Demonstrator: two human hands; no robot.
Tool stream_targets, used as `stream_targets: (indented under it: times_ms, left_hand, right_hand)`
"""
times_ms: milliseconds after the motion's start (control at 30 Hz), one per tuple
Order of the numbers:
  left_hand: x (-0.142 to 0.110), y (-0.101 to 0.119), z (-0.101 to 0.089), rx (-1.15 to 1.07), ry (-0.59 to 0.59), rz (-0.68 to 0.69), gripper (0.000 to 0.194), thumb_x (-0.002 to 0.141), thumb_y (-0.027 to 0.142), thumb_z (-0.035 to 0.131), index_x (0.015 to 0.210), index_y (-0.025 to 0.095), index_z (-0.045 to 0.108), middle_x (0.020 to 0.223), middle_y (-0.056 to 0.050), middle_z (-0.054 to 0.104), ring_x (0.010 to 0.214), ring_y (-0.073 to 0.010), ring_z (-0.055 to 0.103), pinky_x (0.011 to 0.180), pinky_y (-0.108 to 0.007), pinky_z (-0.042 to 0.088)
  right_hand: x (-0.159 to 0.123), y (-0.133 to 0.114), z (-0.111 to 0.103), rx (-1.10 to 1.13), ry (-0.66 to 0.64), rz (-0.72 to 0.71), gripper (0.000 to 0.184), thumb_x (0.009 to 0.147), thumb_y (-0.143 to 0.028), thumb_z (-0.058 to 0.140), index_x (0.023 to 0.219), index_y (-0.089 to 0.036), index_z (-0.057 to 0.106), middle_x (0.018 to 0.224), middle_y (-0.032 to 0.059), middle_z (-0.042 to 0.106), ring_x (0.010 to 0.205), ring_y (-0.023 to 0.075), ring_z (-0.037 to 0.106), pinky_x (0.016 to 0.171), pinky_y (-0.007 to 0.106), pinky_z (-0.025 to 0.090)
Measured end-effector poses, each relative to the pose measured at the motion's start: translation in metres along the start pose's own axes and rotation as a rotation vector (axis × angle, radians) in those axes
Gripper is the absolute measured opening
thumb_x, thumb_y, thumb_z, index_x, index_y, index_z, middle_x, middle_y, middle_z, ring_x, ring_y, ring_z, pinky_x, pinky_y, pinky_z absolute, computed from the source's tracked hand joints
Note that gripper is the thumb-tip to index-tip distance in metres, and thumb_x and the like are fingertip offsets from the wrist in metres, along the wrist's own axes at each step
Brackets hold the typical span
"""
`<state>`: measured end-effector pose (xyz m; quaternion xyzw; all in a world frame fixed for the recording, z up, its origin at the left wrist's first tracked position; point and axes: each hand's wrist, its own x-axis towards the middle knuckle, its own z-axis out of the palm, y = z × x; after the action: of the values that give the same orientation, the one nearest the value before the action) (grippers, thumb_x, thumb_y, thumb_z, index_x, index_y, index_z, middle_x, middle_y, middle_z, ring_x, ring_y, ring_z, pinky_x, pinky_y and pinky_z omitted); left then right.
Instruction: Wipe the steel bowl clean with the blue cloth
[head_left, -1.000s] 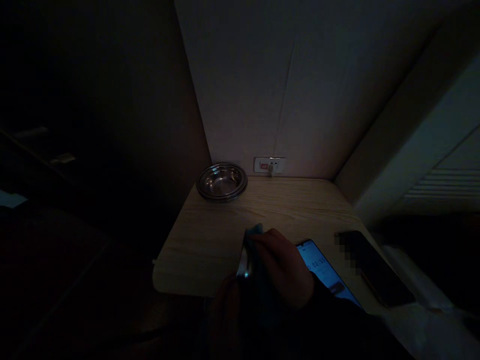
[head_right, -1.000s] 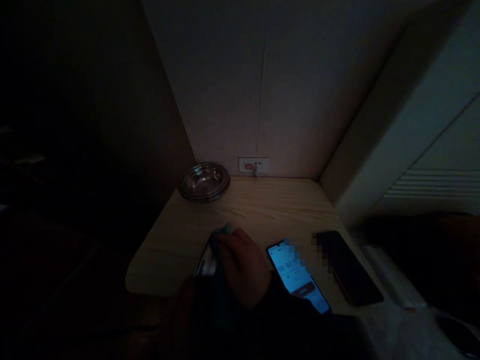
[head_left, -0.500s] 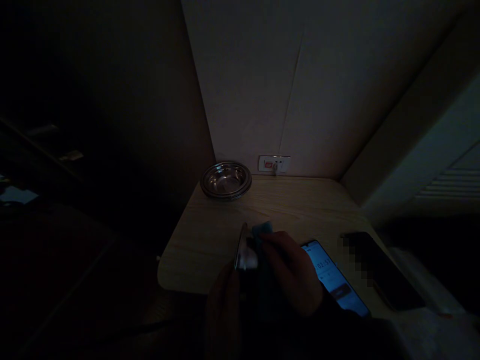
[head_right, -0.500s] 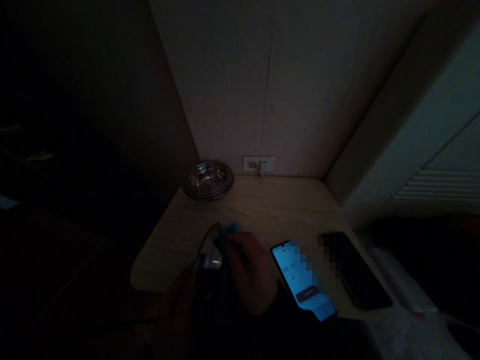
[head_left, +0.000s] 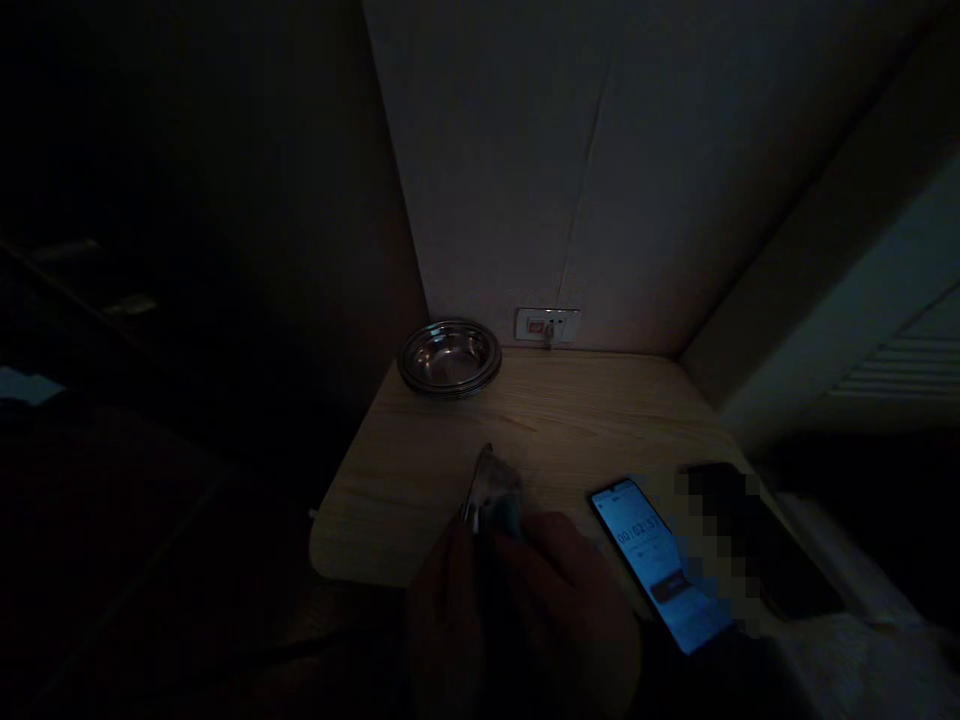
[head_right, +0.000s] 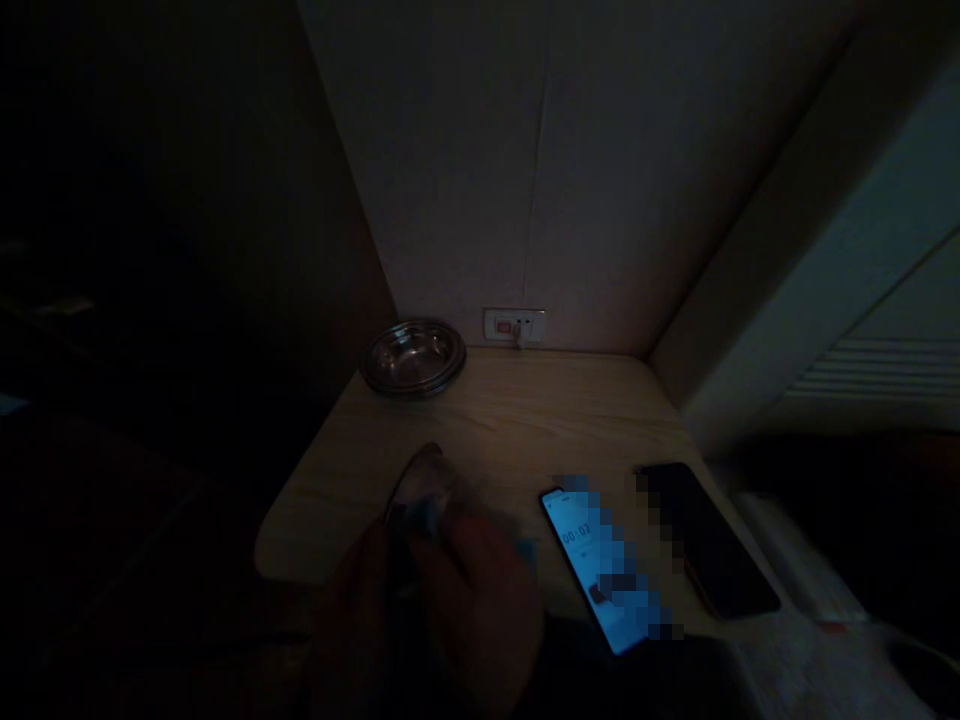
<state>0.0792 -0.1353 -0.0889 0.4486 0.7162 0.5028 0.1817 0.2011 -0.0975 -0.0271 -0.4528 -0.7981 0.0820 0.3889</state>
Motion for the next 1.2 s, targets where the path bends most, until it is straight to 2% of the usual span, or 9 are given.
stream_targets:
  times_ms: [133, 233, 433, 500, 633, 767, 867, 1033, 1200]
  left_hand:
    - [-0.001, 0.008, 0.001, -0.046, -0.039, -0.038, 0.032, 0.082, 0.031, 0.045, 0.106, 0.023, 0.065, 0.106, -0.003, 0.068, 0.094, -0.0204, 0.064, 0.081, -0.030, 0.051]
    - [-0.004, 0.015, 0.000, -0.039, -0.015, -0.020, 0.029, 0.077, 0.030, 0.053, 0.099, 0.021, 0.068, 0.108, -0.004, 0.067, 0.101, -0.0230, 0.061, 0.090, -0.033, 0.047]
    - [-0.008, 0.019, 0.003, -0.008, -0.009, -0.044, 0.031, 0.081, 0.034, 0.046, 0.096, 0.020, 0.069, 0.098, -0.006, 0.071, 0.090, -0.0215, 0.065, 0.079, -0.031, 0.052]
    - [-0.009, 0.018, 0.005, 0.003, -0.007, -0.005, 0.032, 0.081, 0.035, 0.046, 0.098, 0.020, 0.068, 0.099, -0.007, 0.070, 0.094, -0.0224, 0.063, 0.084, -0.033, 0.050]
    - [-0.008, 0.011, 0.007, 0.049, -0.006, 0.046, 0.032, 0.082, 0.035, 0.045, 0.103, 0.021, 0.066, 0.101, -0.007, 0.069, 0.102, -0.0235, 0.060, 0.089, -0.037, 0.047]
    - [-0.008, -0.005, 0.005, 0.118, 0.000, 0.139, 0.032, 0.075, 0.038, 0.051, 0.095, 0.019, 0.069, 0.099, -0.009, 0.069, 0.096, -0.0274, 0.062, 0.090, -0.043, 0.046]
    - [-0.014, -0.015, 0.007, 0.183, -0.007, 0.189, 0.036, 0.072, 0.035, 0.054, 0.102, 0.018, 0.067, 0.110, -0.011, 0.065, 0.103, -0.0304, 0.058, 0.091, -0.046, 0.044]
    - [-0.021, -0.016, 0.013, 0.181, -0.004, 0.171, 0.035, 0.080, 0.037, 0.045, 0.103, 0.021, 0.065, 0.106, -0.010, 0.066, 0.103, -0.0295, 0.058, 0.089, -0.045, 0.046]
    - [-0.019, -0.015, 0.011, 0.144, -0.020, 0.124, 0.032, 0.079, 0.036, 0.045, 0.101, 0.023, 0.066, 0.104, -0.009, 0.067, 0.104, -0.0293, 0.058, 0.090, -0.045, 0.045]
  right_hand:
    - [0.009, -0.003, 0.001, -0.084, 0.000, -0.043, 0.027, 0.089, -0.019, 0.040, 0.092, -0.017, 0.066, 0.075, 0.0070, 0.060, 0.067, 0.0168, 0.055, 0.055, 0.026, 0.044]
    - [0.013, -0.005, 0.002, -0.143, 0.041, -0.111, 0.029, 0.090, -0.016, 0.037, 0.093, -0.017, 0.066, 0.074, 0.0066, 0.061, 0.066, 0.0177, 0.053, 0.054, 0.028, 0.042]
    - [0.013, -0.007, -0.002, -0.208, 0.001, -0.151, 0.026, 0.089, -0.017, 0.040, 0.096, -0.016, 0.065, 0.079, 0.0076, 0.063, 0.070, 0.0196, 0.052, 0.057, 0.030, 0.042]
    - [0.013, -0.005, -0.002, -0.158, -0.015, -0.189, 0.026, 0.089, -0.018, 0.040, 0.099, -0.018, 0.064, 0.081, 0.0069, 0.064, 0.070, 0.0188, 0.052, 0.057, 0.029, 0.042]
    - [0.015, -0.003, -0.001, -0.106, -0.020, -0.117, 0.025, 0.087, -0.018, 0.042, 0.096, -0.016, 0.065, 0.080, 0.0078, 0.062, 0.072, 0.0192, 0.053, 0.058, 0.029, 0.043]
    - [0.016, -0.002, 0.002, -0.041, -0.036, -0.156, 0.025, 0.087, -0.018, 0.042, 0.098, -0.018, 0.065, 0.083, 0.0071, 0.063, 0.072, 0.0188, 0.053, 0.058, 0.029, 0.044]
    - [0.019, 0.000, 0.003, -0.043, -0.004, -0.097, 0.024, 0.085, -0.016, 0.044, 0.097, -0.016, 0.065, 0.083, 0.0082, 0.062, 0.074, 0.0195, 0.054, 0.060, 0.029, 0.044]
    - [0.022, 0.005, 0.000, -0.028, -0.043, -0.114, 0.023, 0.086, -0.018, 0.044, 0.096, -0.018, 0.065, 0.080, 0.0070, 0.061, 0.072, 0.0182, 0.054, 0.058, 0.027, 0.043]
    - [0.019, 0.005, -0.003, -0.092, 0.000, -0.138, 0.024, 0.088, -0.020, 0.043, 0.096, -0.019, 0.065, 0.076, 0.0063, 0.062, 0.069, 0.0178, 0.053, 0.057, 0.028, 0.041]
